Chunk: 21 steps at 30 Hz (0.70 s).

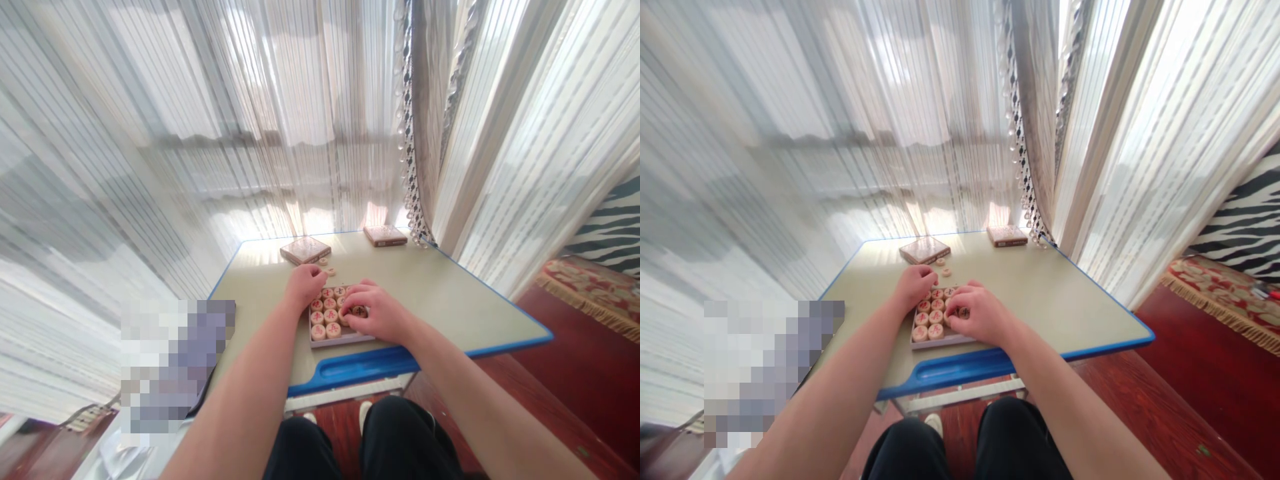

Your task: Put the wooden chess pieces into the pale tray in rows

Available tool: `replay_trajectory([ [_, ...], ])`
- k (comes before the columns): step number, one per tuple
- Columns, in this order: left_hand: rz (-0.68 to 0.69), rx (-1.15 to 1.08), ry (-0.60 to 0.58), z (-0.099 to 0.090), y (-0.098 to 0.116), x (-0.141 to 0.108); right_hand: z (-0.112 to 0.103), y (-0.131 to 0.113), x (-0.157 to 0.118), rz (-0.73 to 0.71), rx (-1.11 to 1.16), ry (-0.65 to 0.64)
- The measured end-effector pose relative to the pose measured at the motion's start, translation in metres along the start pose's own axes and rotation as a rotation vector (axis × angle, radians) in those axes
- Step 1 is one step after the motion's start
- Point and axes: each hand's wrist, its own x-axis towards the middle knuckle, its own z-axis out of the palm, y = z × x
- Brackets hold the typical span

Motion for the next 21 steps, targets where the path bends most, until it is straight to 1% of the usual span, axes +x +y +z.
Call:
replay_trajectory([
  [5, 0.031, 0.019, 0.016, 0.002, -0.002, 0.0, 0.001, 0.0, -0.001, 0.026, -0.026, 0.028],
  [12, -0.005, 0.027, 0.024, 0.001, -0.004, -0.002, 0.001, 0.001, -0.001, 0.046, 0.022, 0.029],
  [14, -0.009, 0.044, 0.051, 0.0, -0.002, -0.001, 0.002, 0.003, -0.001, 0.046, 0.039, 0.034],
  [17, 0.051, 0.004, 0.118, 0.0, 0.003, 0.003, 0.003, 0.006, -0.002, 0.032, 0.058, 0.044],
  [19, 0.115, -0.047, 0.092, 0.001, 0.006, 0.006, 0.003, 0.006, -0.002, 0.028, 0.08, 0.067],
  [21, 0.161, -0.056, 0.008, 0.002, 0.009, 0.007, 0.002, 0.005, -0.003, 0.043, 0.098, 0.106],
])
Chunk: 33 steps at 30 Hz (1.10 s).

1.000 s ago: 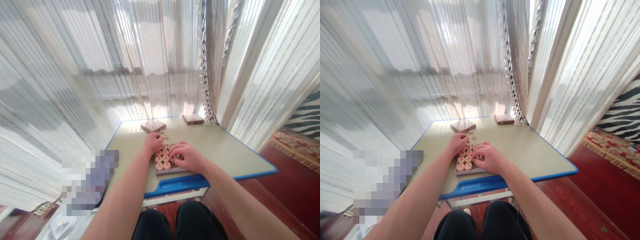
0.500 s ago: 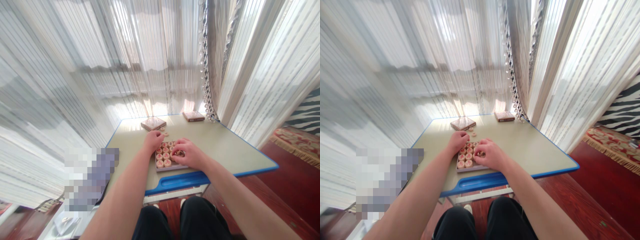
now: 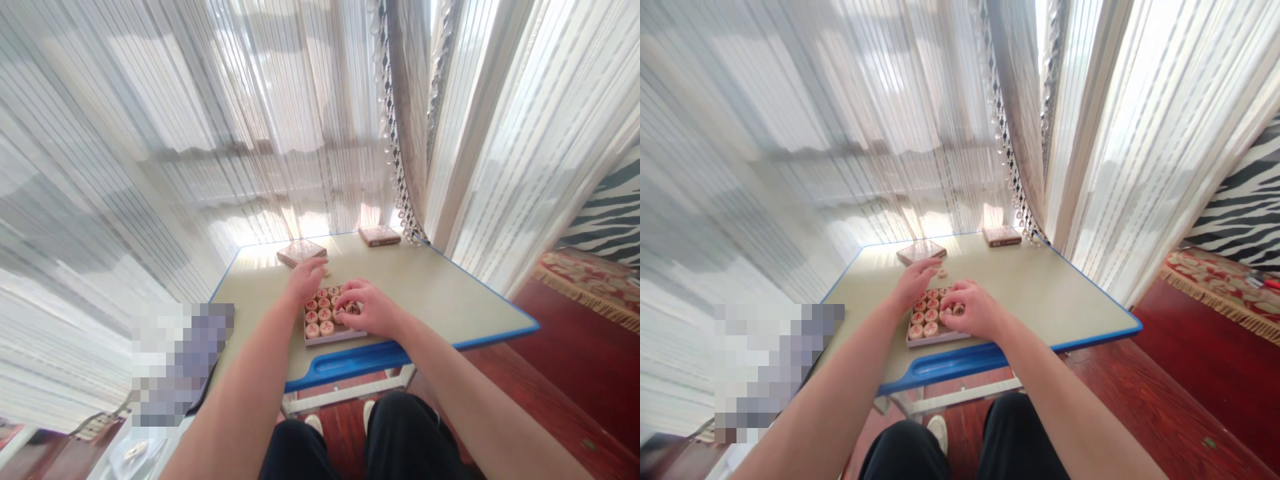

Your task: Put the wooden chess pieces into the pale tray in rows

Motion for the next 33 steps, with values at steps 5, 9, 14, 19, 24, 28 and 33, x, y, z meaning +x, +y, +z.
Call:
replay_trajectory([
  [5, -0.047, 0.061, -0.207, -0.001, 0.003, -0.003, -0.004, -0.001, -0.001, 0.016, 0.003, 0.087],
  [9, -0.059, 0.173, -0.153, -0.006, 0.003, -0.005, -0.005, 0.001, -0.003, 0.004, 0.007, 0.134],
  [14, -0.112, 0.317, -0.205, -0.014, -0.002, -0.006, -0.003, 0.004, -0.004, 0.01, -0.031, 0.163],
  [19, -0.195, 0.335, -0.228, -0.022, -0.005, -0.001, -0.001, 0.004, -0.005, 0.016, -0.041, 0.171],
  [24, -0.256, 0.47, -0.086, -0.028, -0.011, 0.001, -0.002, 0.004, -0.005, 0.036, -0.048, 0.2],
  [28, -0.279, 0.363, 0.036, -0.03, -0.011, 0.0, -0.002, 0.007, -0.005, 0.051, -0.057, 0.228],
  [33, -0.15, -0.376, -0.1, -0.027, 0.014, -0.007, -0.003, 0.011, -0.004, 0.069, 0.006, 0.369],
])
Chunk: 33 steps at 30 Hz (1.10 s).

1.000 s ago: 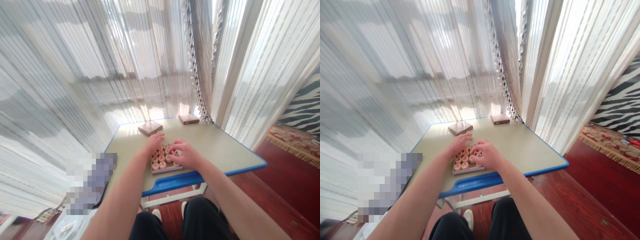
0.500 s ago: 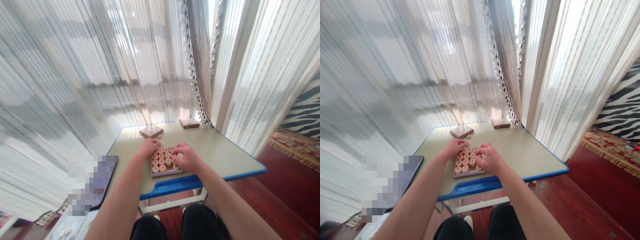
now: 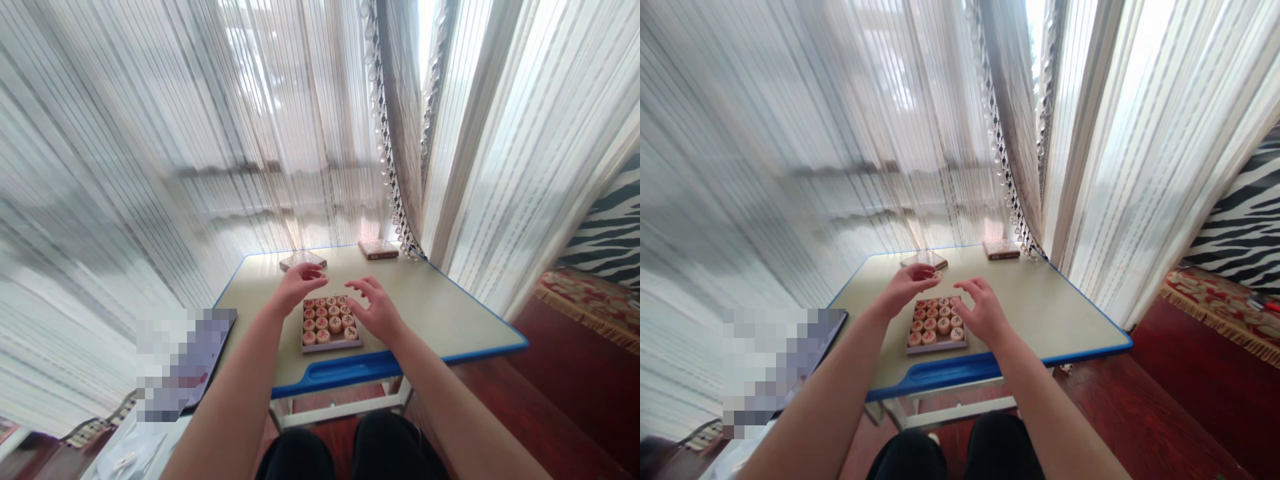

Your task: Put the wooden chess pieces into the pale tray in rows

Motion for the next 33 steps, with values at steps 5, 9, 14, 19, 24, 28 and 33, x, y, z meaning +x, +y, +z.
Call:
replay_trajectory([
  [5, -0.07, -0.22, -0.331, 0.011, 0.02, -0.017, 0.001, -0.001, -0.003, -0.067, 0.08, -0.038],
  [9, -0.073, -0.258, -0.428, 0.013, 0.024, -0.024, 0.003, -0.005, -0.005, -0.086, 0.072, -0.091],
  [14, -0.073, -0.245, -0.412, 0.012, 0.027, -0.025, 0.001, -0.008, -0.005, -0.084, 0.107, -0.064],
  [19, -0.118, -0.132, -0.428, 0.009, 0.029, -0.027, 0.002, -0.009, -0.007, -0.06, 0.108, -0.043],
  [24, -0.144, -0.143, -0.443, 0.009, 0.026, -0.027, 0.001, -0.012, -0.008, -0.055, 0.094, -0.063],
  [28, -0.142, -0.146, -0.451, 0.009, 0.028, -0.028, -0.002, -0.015, -0.007, -0.05, 0.07, -0.066],
  [33, -0.14, -0.049, -0.4, 0.009, 0.027, -0.025, -0.003, -0.014, -0.007, 0.056, 0.111, -0.087],
])
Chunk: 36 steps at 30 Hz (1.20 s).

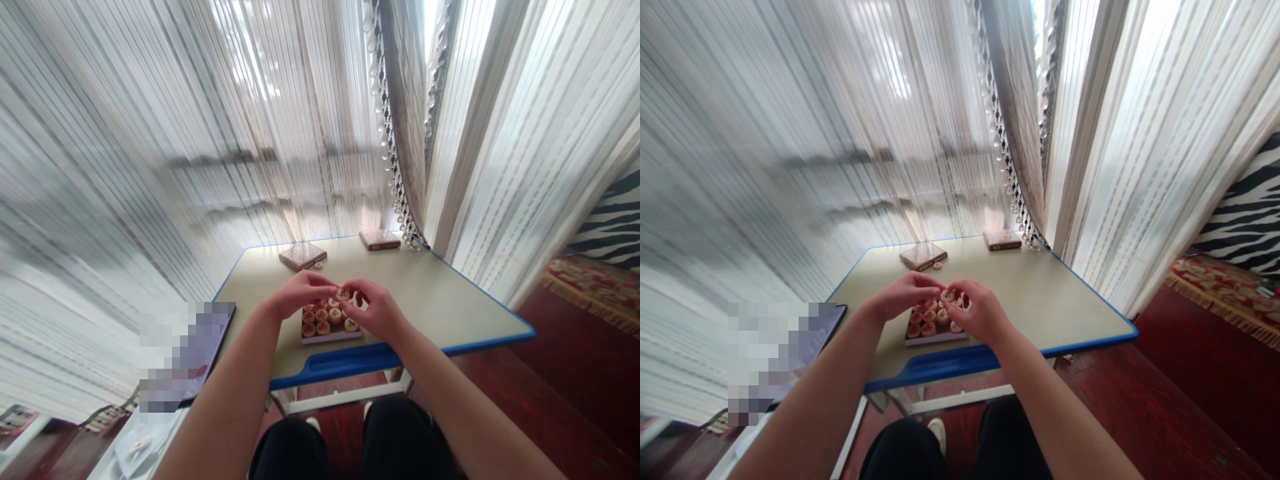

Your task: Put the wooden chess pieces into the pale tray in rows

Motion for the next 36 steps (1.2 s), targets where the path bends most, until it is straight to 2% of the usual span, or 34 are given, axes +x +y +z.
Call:
replay_trajectory([
  [2, 0.018, 0.075, 0.245, -0.004, -0.006, 0.005, -0.001, 0.001, -0.001, 0.072, 0.017, -0.018],
  [3, 0.043, 0.145, 0.426, -0.007, -0.01, 0.008, -0.002, 0.001, -0.002, 0.085, 0.011, -0.042],
  [5, 0.084, 0.388, 0.72, -0.013, -0.02, 0.013, -0.003, 0.0, -0.004, 0.048, -0.015, -0.13],
  [7, 0.082, 0.589, 0.827, -0.018, -0.029, 0.017, -0.005, -0.002, -0.006, -0.014, -0.029, -0.237],
  [10, 0.026, 0.722, 0.893, -0.023, -0.039, 0.018, -0.005, -0.006, -0.008, -0.052, -0.043, -0.321],
  [15, -0.058, 0.729, 1.017, -0.026, -0.045, 0.018, -0.004, -0.005, -0.008, -0.045, -0.084, -0.358],
  [23, -0.031, 0.837, 0.991, -0.025, -0.047, 0.022, -0.004, -0.004, -0.009, -0.073, -0.092, -0.377],
  [36, -0.047, 0.864, 0.944, -0.024, -0.048, 0.019, -0.004, -0.002, -0.009, -0.057, -0.097, -0.393],
])
